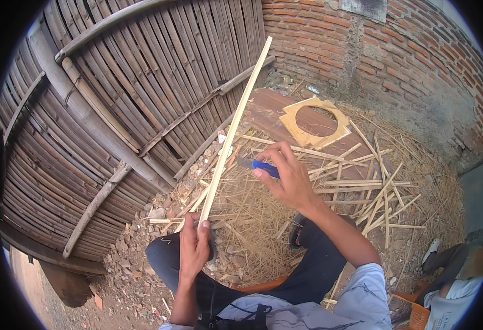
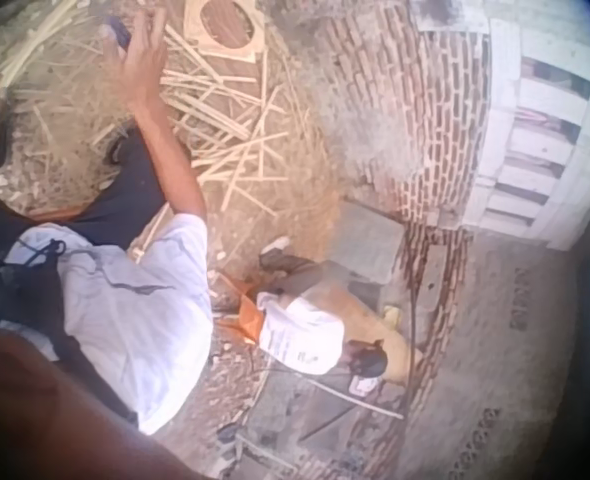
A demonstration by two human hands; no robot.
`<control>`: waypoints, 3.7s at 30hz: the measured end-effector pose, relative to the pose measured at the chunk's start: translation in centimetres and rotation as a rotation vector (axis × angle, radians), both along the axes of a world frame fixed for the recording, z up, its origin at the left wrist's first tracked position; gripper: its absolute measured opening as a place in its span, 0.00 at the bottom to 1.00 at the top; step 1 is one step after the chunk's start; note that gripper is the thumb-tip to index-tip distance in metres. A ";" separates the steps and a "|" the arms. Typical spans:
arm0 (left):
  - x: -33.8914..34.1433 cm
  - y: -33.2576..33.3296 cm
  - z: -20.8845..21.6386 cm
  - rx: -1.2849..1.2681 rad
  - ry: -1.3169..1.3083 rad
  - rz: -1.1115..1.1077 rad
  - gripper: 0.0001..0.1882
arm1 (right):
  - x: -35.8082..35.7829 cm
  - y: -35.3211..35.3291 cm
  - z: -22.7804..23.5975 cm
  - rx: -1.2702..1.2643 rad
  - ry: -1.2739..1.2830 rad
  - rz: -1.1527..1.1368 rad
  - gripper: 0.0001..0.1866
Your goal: The person sits on the ground and uses a blue utility knife to shave a long, thin bamboo strip. They hold the strip with their left hand and repeatedly scrape the blade along its length to smooth the surface, occasionally rotating the strip to work on different sides.
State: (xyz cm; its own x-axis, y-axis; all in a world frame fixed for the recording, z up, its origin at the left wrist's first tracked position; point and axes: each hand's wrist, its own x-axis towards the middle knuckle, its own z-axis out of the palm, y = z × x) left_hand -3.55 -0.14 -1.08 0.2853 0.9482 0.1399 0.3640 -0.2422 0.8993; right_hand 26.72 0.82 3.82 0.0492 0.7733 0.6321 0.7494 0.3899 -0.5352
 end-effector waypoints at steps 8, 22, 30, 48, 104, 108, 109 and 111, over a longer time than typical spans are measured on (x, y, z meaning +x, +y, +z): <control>3.1 -0.7 2.1 0.150 -0.042 -0.036 0.11 | -3.6 -1.6 -0.6 0.059 -0.126 0.191 0.15; 4.6 -0.4 2.5 0.021 -0.217 -0.065 0.11 | -4.7 -2.0 -1.4 0.088 -0.150 0.236 0.15; 5.4 -0.5 1.9 0.192 -0.239 0.025 0.14 | -5.4 -2.3 -1.4 0.089 -0.130 0.239 0.15; 4.4 -0.4 1.4 0.217 -0.071 0.069 0.13 | -5.1 -2.2 -0.9 0.025 -0.142 0.163 0.14; -1.9 -2.6 -3.2 -0.073 0.195 -0.242 0.18 | 2.3 3.0 -0.7 -0.296 0.898 0.075 0.19; -2.4 0.0 -1.5 -0.127 0.235 -0.476 0.22 | 2.7 2.3 -0.4 -0.289 0.881 0.074 0.19; -2.4 0.5 -1.4 -0.142 0.206 -0.521 0.23 | 2.6 2.2 -0.5 -0.293 0.883 0.090 0.18; -2.1 1.5 -1.8 -0.094 0.114 -0.502 0.24 | 2.6 2.1 -0.5 -0.308 0.873 0.121 0.17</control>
State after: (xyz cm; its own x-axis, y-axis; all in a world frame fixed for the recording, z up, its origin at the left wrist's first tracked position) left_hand -5.63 1.39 -2.89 0.7161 0.6980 0.0023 0.3209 -0.3321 0.8870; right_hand 29.30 2.97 3.37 0.3183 0.9317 0.1751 -0.0034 0.1858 -0.9826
